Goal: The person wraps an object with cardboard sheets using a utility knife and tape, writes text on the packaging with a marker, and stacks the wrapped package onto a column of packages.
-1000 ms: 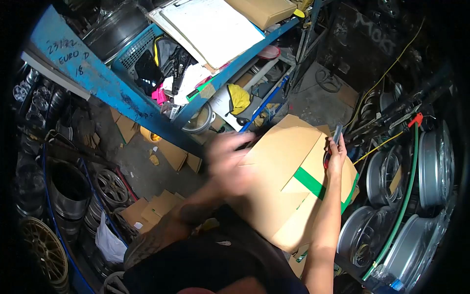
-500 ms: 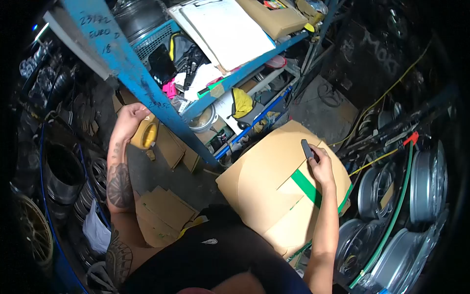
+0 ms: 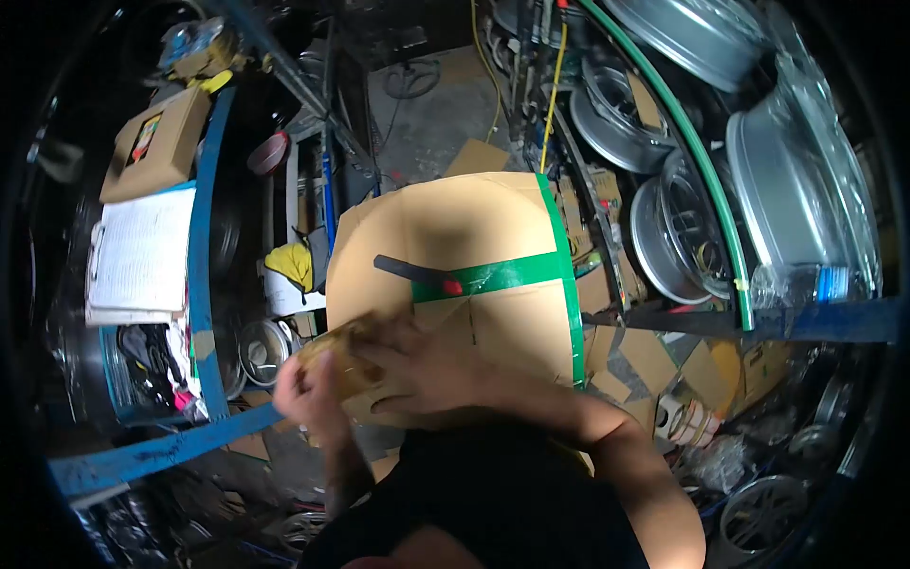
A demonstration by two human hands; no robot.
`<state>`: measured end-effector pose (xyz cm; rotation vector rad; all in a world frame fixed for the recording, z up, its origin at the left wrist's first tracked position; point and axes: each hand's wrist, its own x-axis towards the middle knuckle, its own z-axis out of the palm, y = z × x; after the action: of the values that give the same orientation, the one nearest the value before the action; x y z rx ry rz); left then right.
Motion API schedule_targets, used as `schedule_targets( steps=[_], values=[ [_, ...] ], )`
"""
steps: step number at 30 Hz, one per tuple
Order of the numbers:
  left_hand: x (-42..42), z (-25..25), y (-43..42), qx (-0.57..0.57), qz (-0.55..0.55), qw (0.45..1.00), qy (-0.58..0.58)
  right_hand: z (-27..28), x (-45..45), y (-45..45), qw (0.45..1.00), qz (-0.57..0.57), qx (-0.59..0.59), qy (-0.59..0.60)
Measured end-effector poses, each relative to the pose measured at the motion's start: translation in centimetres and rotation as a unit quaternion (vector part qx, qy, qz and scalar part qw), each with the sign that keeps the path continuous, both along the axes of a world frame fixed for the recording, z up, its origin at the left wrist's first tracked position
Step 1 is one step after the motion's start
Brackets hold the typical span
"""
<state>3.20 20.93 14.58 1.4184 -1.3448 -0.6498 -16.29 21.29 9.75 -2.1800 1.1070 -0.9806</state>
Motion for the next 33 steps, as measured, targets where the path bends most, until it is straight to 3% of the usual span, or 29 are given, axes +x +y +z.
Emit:
schedule_targets(
  steps=[1,3,5,7,8,10,11,12,17,20,21,24,25,28,30,32,33],
  values=[
    [-3.1,-0.8,-1.4,0.043,-0.047,0.989,0.135,-0.6,0.5,0.8,1.000,-0.024,-0.001,-0.003],
    [-5.2,-2.9,-3.5,0.103,-0.151,0.970,0.159,-1.7,-0.7,1.5,0.993,-0.108,0.043,-0.028],
    [-7.0,-2.6,-7.8,-0.041,-0.245,0.967,-0.054,-1.1,-3.5,1.7,0.974,-0.192,0.102,-0.061],
    [-9.9,-3.5,-13.6,-0.164,-0.242,0.940,-0.174,1.2,-6.9,2.2,0.947,-0.266,0.155,-0.092],
    [-12.1,-2.8,-15.8,-0.082,-0.232,0.954,-0.174,1.6,-8.5,2.3,0.934,-0.299,0.166,-0.103],
    [-13.7,-7.7,-22.6,-0.163,-0.262,0.883,-0.355,1.4,-11.1,2.0,0.925,-0.345,0.128,-0.094],
    [-14.4,-11.4,-24.9,-0.131,-0.323,0.862,-0.369,1.2,-12.1,2.0,0.921,-0.351,0.130,-0.110],
    [-15.5,-11.7,-24.7,0.020,-0.396,0.837,-0.376,1.0,-13.0,1.8,0.916,-0.358,0.129,-0.126],
    [-17.1,-12.8,-22.4,-0.076,-0.343,0.854,-0.384,-1.2,-15.9,2.3,0.926,-0.325,0.095,-0.168],
    [-17.4,-12.9,-21.8,-0.076,-0.317,0.845,-0.423,-3.1,-16.6,0.8,0.893,-0.224,0.131,-0.367],
    [-17.3,-12.7,-21.7,-0.052,-0.325,0.840,-0.430,-3.8,-17.1,0.1,0.908,-0.232,0.123,-0.325],
    [-16.8,-14.0,-21.0,-0.162,-0.287,0.843,-0.425,-3.3,-17.5,-2.0,0.915,-0.211,0.095,-0.331],
    [-16.9,-14.5,-20.6,-0.128,-0.279,0.835,-0.456,-4.2,-18.3,-2.4,0.930,-0.197,0.102,-0.293],
    [-16.6,-12.9,-20.5,-0.126,-0.328,0.829,-0.435,-4.3,-18.0,-3.9,0.923,-0.215,0.119,-0.295],
    [-15.9,-11.0,-20.0,-0.121,-0.386,0.869,-0.286,-4.2,-18.1,-4.6,0.950,-0.218,0.063,-0.213],
    [-16.6,-8.9,-19.5,-0.143,-0.454,0.870,-0.131,-4.0,-18.1,-5.6,0.961,-0.234,-0.022,-0.148],
    [-17.0,-7.1,-18.5,-0.112,-0.467,0.872,-0.093,-4.1,-18.1,-5.6,0.963,-0.233,0.002,-0.137]
  ],
)
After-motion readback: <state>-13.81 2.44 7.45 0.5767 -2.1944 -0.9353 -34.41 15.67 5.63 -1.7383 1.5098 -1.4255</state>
